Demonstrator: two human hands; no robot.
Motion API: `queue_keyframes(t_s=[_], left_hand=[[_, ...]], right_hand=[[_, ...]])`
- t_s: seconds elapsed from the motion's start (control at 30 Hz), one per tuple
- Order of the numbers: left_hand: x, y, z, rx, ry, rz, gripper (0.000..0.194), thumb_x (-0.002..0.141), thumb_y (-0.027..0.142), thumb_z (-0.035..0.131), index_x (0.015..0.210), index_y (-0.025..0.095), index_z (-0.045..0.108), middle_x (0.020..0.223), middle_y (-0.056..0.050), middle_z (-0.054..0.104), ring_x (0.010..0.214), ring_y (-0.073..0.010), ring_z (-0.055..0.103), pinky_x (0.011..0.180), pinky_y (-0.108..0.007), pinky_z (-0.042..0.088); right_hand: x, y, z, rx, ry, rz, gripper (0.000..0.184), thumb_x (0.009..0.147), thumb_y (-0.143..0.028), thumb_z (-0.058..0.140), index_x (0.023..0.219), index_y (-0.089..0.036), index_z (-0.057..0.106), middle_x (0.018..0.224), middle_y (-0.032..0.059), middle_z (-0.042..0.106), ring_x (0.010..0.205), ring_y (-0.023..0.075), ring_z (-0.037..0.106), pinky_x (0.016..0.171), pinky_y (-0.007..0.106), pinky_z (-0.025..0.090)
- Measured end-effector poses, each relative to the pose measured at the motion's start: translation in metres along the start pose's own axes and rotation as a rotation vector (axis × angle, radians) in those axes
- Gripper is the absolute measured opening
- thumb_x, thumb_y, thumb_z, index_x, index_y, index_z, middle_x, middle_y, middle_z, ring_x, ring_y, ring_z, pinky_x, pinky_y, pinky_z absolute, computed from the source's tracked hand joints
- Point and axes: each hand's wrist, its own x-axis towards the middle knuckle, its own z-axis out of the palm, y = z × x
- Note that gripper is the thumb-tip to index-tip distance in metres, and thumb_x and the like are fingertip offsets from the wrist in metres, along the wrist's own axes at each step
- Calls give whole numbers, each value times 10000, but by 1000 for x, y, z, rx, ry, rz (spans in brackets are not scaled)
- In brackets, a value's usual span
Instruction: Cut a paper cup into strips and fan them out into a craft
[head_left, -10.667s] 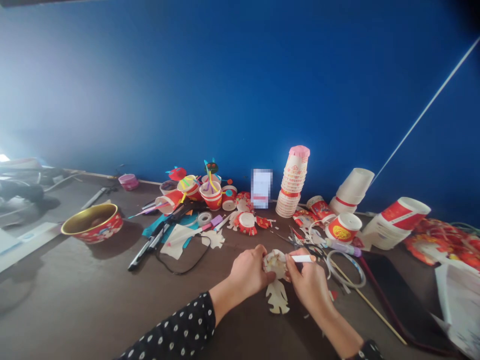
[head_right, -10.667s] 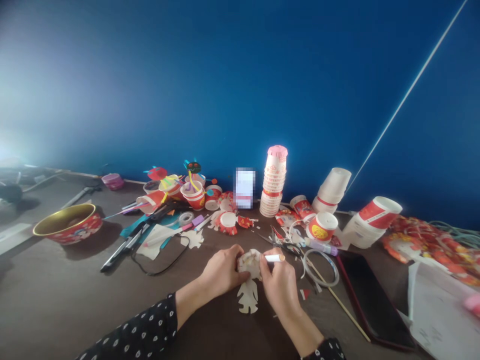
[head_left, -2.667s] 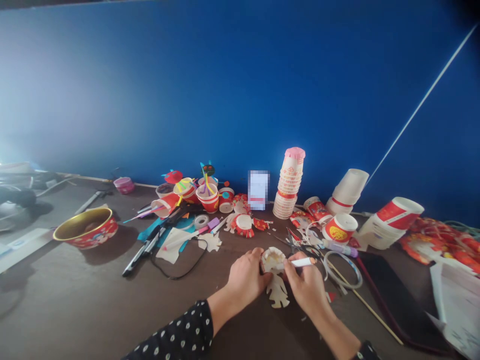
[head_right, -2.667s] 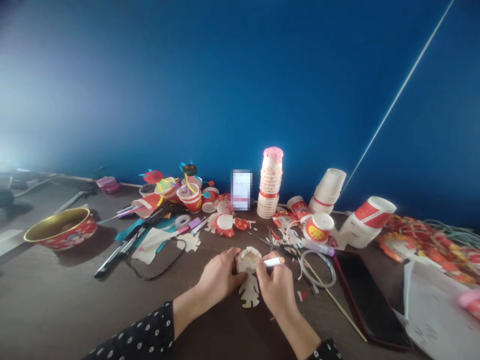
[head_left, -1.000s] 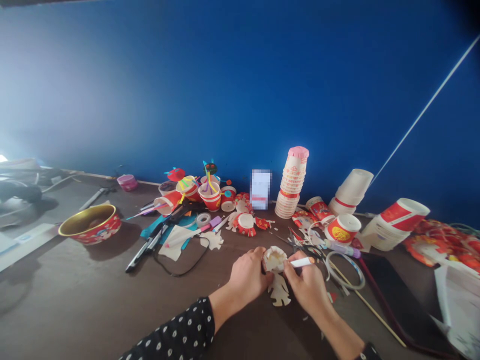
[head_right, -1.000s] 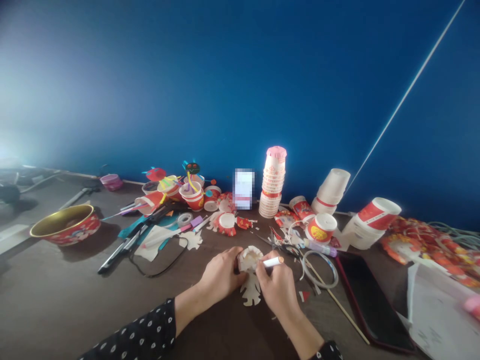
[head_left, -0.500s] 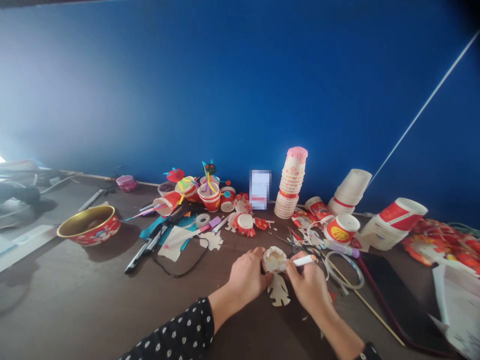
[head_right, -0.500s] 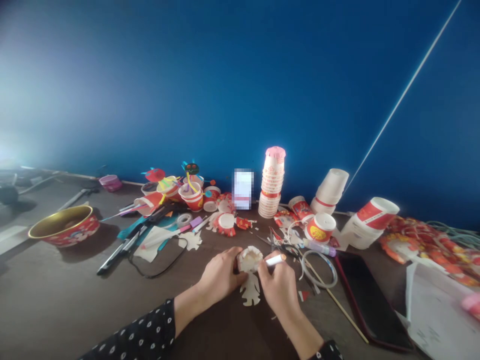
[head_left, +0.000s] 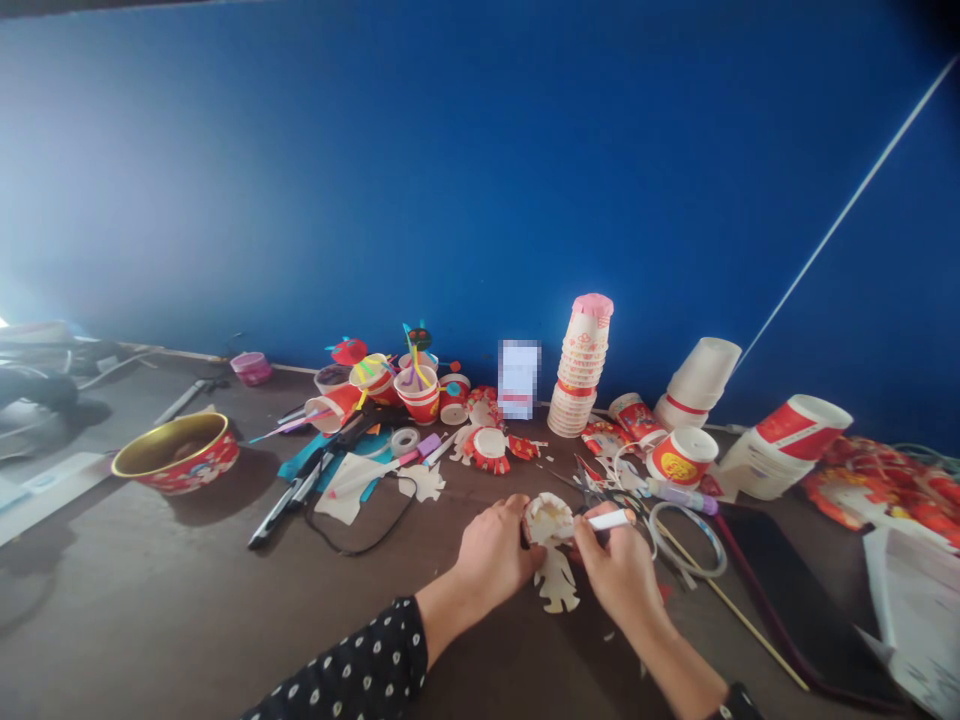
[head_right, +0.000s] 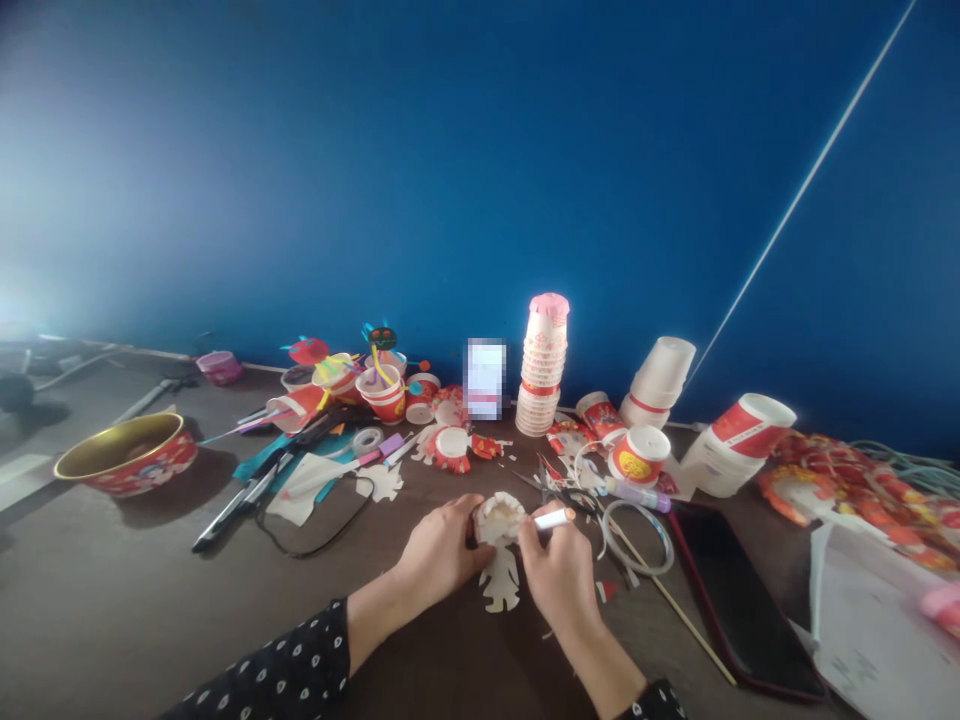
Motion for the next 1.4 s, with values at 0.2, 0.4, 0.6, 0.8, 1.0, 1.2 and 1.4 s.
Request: queue_keyframes(t_s=[0.2,0.4,0.6,0.8,1.0,1.2,1.4], left_hand=[[-1,1,-1,-12,12,-15,425,620,336,588,1024,226,511,905,-37,617,835,-211,572,679,-265,403],[-1,2,-1,-14,10,-33,450,611,331,591,1044,237,512,891,-23,613,835,-210,569,682,-268,410],[0,0,0,-21,22,-14,439,618,329,597,1037,229,514,921,-33,620,857,-217,573,703,-275,420],[-2,1,-2,11,-11,-9,432,640,329,597,1048,223,502,928,-45,621,846,-208,584,704,-262,420],[-2,4,-6,25,-45,-21,460,650,318,594,1083,211,483,978,-57,613,886,-215,578,735,-267,420],[-2,3,-4,14,-25,-14,436,644,330,592,1054,216,498,951,-53,617,863,-216,583,711,-267,426],[-2,2,-2,18,-22,-12,473,648,331,583,1093,206,484,974,-60,614,883,-218,578,726,-270,424]], right_hand=[[1,4,0,325,44,139,253,765,-428,488,669,-196,518,503,43,617,470,199,603,458,267,471],[2,-1,-5,368,85,176,237,771,-399,490,652,-194,501,490,17,585,434,173,572,449,258,481],[-1,-5,-4,258,-17,105,236,767,-422,480,678,-203,489,493,13,594,452,182,590,456,253,465],[-2,-3,-1,39,-9,5,282,790,-449,435,673,-202,503,539,44,622,516,197,601,486,263,431],[-1,-5,-3,-14,-8,-24,279,799,-438,429,664,-206,504,518,31,609,486,187,582,481,255,408],[-2,-5,-1,-16,-31,-22,276,803,-436,420,673,-207,498,536,34,614,508,191,591,484,251,407],[-1,-6,-1,-33,-27,-54,285,799,-441,420,668,-205,511,509,23,595,490,186,576,487,253,405]])
